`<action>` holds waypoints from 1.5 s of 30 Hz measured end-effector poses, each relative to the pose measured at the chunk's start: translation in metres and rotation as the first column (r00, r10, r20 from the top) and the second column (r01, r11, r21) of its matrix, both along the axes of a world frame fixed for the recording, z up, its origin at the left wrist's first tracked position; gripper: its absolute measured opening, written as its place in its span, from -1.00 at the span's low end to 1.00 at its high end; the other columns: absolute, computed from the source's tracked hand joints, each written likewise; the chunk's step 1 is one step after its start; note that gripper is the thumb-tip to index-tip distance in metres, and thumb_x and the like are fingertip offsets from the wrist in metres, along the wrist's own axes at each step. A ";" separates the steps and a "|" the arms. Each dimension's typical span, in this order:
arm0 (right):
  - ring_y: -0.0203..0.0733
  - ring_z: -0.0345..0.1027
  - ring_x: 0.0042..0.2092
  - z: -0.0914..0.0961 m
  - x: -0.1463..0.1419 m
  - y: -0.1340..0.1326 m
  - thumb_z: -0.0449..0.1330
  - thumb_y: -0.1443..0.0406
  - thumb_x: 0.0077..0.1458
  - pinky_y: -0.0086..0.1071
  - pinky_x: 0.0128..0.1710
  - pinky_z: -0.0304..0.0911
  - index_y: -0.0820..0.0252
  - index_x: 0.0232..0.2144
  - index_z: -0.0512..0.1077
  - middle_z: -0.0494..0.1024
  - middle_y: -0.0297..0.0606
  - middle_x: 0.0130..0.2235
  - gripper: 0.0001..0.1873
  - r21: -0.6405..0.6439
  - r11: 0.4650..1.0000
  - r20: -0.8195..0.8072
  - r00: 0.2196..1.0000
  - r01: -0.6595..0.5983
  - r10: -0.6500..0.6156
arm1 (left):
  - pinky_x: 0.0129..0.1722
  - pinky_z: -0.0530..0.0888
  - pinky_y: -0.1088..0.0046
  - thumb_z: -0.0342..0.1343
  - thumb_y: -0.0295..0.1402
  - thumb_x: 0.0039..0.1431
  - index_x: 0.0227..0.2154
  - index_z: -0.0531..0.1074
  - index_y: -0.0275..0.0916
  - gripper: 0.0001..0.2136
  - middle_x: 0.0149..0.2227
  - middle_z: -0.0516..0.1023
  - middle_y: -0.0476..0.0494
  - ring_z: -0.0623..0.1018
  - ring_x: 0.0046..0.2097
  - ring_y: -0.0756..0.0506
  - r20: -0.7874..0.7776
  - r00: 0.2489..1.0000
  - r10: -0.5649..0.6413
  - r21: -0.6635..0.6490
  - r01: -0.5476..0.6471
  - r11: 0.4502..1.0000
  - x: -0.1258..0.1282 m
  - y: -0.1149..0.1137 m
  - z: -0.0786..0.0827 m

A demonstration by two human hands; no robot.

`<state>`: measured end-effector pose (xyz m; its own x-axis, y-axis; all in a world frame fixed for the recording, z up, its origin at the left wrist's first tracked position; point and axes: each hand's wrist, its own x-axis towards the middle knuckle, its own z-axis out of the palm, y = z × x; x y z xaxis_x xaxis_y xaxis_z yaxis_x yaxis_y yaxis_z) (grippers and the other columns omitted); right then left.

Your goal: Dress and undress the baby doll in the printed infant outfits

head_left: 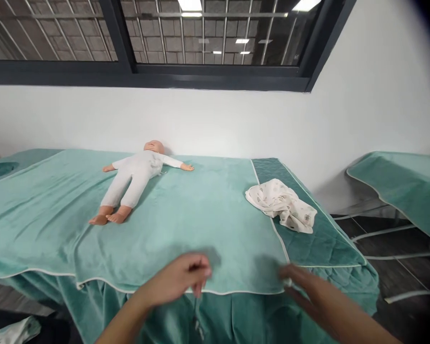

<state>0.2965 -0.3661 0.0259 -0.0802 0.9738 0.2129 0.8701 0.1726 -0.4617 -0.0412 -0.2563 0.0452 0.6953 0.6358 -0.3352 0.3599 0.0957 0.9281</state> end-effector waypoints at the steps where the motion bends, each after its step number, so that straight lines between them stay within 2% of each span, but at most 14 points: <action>1: -0.13 0.42 0.01 0.002 0.005 0.024 0.12 0.20 0.25 -0.28 -0.01 0.37 -0.07 -0.01 0.43 0.50 -0.29 0.04 -0.74 -0.011 0.999 0.023 0.999 -0.044 0.044 | -0.33 0.39 0.48 0.04 -0.05 0.24 -0.41 0.39 -0.24 -0.67 -0.50 0.47 0.00 0.48 -0.41 0.00 0.069 0.994 0.086 0.056 -0.090 0.994 0.015 0.018 0.001; 3: -0.01 0.28 0.17 0.006 0.013 0.073 0.06 0.26 0.26 -0.12 0.14 0.24 0.02 0.06 0.37 0.42 -0.19 0.15 -0.67 0.076 0.997 0.199 0.980 -0.012 -0.004 | -0.33 0.40 0.48 0.06 -0.05 0.23 -0.39 0.38 -0.25 -0.67 -0.49 0.46 -0.01 0.47 -0.43 0.02 0.205 0.960 0.191 0.103 -0.215 0.971 0.045 0.055 0.000; 6: 0.17 0.05 0.31 0.002 0.019 0.132 0.10 0.29 0.20 0.08 0.23 0.07 0.16 0.07 0.36 0.33 -0.07 0.23 -0.62 0.286 0.945 0.381 0.887 0.157 -0.262 | -0.38 0.46 0.47 0.14 -0.08 0.15 -0.40 0.38 -0.25 -0.70 -0.46 0.44 -0.01 0.48 -0.46 0.03 0.349 0.888 0.300 0.066 -0.343 0.937 0.084 0.104 -0.009; 9: 0.19 0.11 0.27 -0.012 0.028 0.163 0.09 0.28 0.21 0.10 0.16 0.13 0.15 0.08 0.35 0.32 -0.07 0.25 -0.62 0.349 0.909 0.416 0.832 0.227 -0.368 | -0.41 0.51 0.42 0.18 -0.14 0.11 -0.41 0.36 -0.27 -0.73 -0.47 0.42 -0.01 0.49 -0.50 0.02 0.377 0.808 0.453 -0.055 -0.469 0.882 0.110 0.140 -0.019; 12: 0.14 0.24 0.18 -0.023 0.044 0.175 0.05 0.30 0.21 0.01 0.06 0.23 0.10 0.07 0.37 0.37 -0.11 0.21 -0.62 0.356 0.909 0.380 0.854 0.219 -0.355 | -0.41 0.55 0.38 0.21 -0.20 0.09 -0.37 0.36 -0.27 -0.76 -0.41 0.43 -0.05 0.51 -0.46 0.01 0.399 0.748 0.531 -0.162 -0.512 0.844 0.119 0.157 -0.025; 16: 0.03 0.37 0.05 -0.016 0.060 0.190 0.01 0.33 0.19 -0.15 0.00 0.26 0.14 0.00 0.43 0.50 -0.13 0.07 -0.63 0.349 0.898 0.082 0.946 0.267 -0.313 | -0.39 0.55 0.37 0.24 -0.17 0.07 -0.30 0.39 -0.27 -0.72 -0.36 0.44 -0.07 0.50 -0.40 0.01 0.498 0.725 0.476 -0.164 -0.461 0.872 0.115 0.159 -0.031; 21: -0.15 0.42 -0.27 0.035 0.020 0.206 0.08 0.21 0.16 -0.35 -0.26 0.27 0.13 -0.13 0.48 0.59 -0.31 -0.26 -0.72 0.198 0.914 -0.351 0.896 0.355 -0.272 | -0.10 0.51 0.30 0.32 -0.26 0.02 0.00 0.40 -0.18 -0.54 -0.03 0.49 -0.21 0.52 -0.07 -0.11 0.588 0.727 0.354 -0.071 -0.391 0.918 0.110 0.154 -0.032; 25: -0.19 0.42 -0.18 0.075 -0.036 0.217 0.07 0.25 0.14 -0.38 -0.20 0.28 0.13 -0.16 0.50 0.59 -0.34 -0.17 -0.73 0.167 0.972 -0.491 0.869 0.167 -0.065 | 0.08 0.39 0.32 0.40 -0.33 -0.09 0.16 0.32 -0.09 -0.31 0.16 0.42 -0.17 0.43 0.14 -0.17 0.658 0.698 0.282 0.002 -0.376 0.926 0.113 0.153 -0.035; 28: -0.20 0.43 -0.16 0.089 -0.054 0.239 0.11 0.26 0.11 -0.37 -0.18 0.30 0.11 -0.16 0.50 0.59 -0.35 -0.15 -0.74 0.144 0.989 -0.516 0.855 0.032 0.048 | 0.12 0.35 0.33 0.36 -0.29 -0.03 0.12 0.39 -0.14 -0.41 0.11 0.49 -0.16 0.46 0.12 -0.16 0.709 0.592 0.383 -0.058 -0.492 0.869 0.114 0.155 -0.041; 31: -0.17 0.43 -0.14 0.096 -0.048 0.265 0.15 0.29 0.07 -0.28 -0.07 0.29 0.10 -0.20 0.52 0.60 -0.33 -0.17 -0.77 0.167 0.985 -0.433 0.901 0.036 0.040 | 0.12 0.36 0.31 0.29 -0.23 0.07 0.02 0.48 -0.24 -0.56 0.05 0.55 -0.20 0.49 0.09 -0.19 0.729 0.471 0.496 -0.162 -0.586 0.794 0.113 0.157 -0.045; 35: -0.12 0.42 -0.05 0.099 -0.045 0.272 0.12 0.33 0.12 -0.17 0.03 0.26 0.15 -0.16 0.49 0.57 -0.22 -0.10 -0.76 0.249 0.958 -0.389 0.920 0.142 -0.035 | 0.11 0.38 0.25 0.21 -0.17 0.16 0.05 0.47 -0.30 -0.55 0.04 0.56 -0.28 0.51 0.09 -0.23 0.730 0.423 0.537 -0.293 -0.516 0.805 0.110 0.155 -0.041; 38: -0.10 0.35 0.07 0.088 -0.062 0.255 0.09 0.22 0.22 -0.16 0.12 0.22 0.11 -0.04 0.43 0.51 -0.20 0.04 -0.71 0.327 0.945 -0.311 0.941 -0.027 0.135 | 0.13 0.38 0.23 0.16 -0.13 0.20 0.11 0.43 -0.29 -0.52 0.05 0.57 -0.27 0.52 0.10 -0.23 0.744 0.389 0.544 -0.360 -0.452 0.816 0.108 0.152 -0.035; 41: 0.00 0.19 0.23 0.065 -0.080 0.244 0.23 0.08 0.13 -0.09 0.22 0.11 0.10 0.11 0.31 0.37 -0.13 0.20 -0.47 0.254 0.946 -0.260 0.928 -0.201 0.267 | 0.15 0.37 0.21 0.17 -0.14 0.19 0.11 0.43 -0.30 -0.52 0.03 0.58 -0.28 0.53 0.10 -0.24 0.753 0.415 0.511 -0.357 -0.395 0.847 0.108 0.149 -0.033; 45: -0.01 0.37 0.00 0.035 -0.081 0.242 0.27 0.03 0.06 -0.15 0.00 0.27 0.12 -0.03 0.34 0.51 -0.18 -0.01 -0.51 0.034 0.997 -0.449 0.890 -0.069 0.078 | 0.18 0.35 0.19 0.13 -0.10 0.22 0.10 0.44 -0.34 -0.50 0.02 0.58 -0.34 0.51 0.12 -0.27 0.729 0.501 0.466 -0.364 -0.293 0.884 0.110 0.147 -0.037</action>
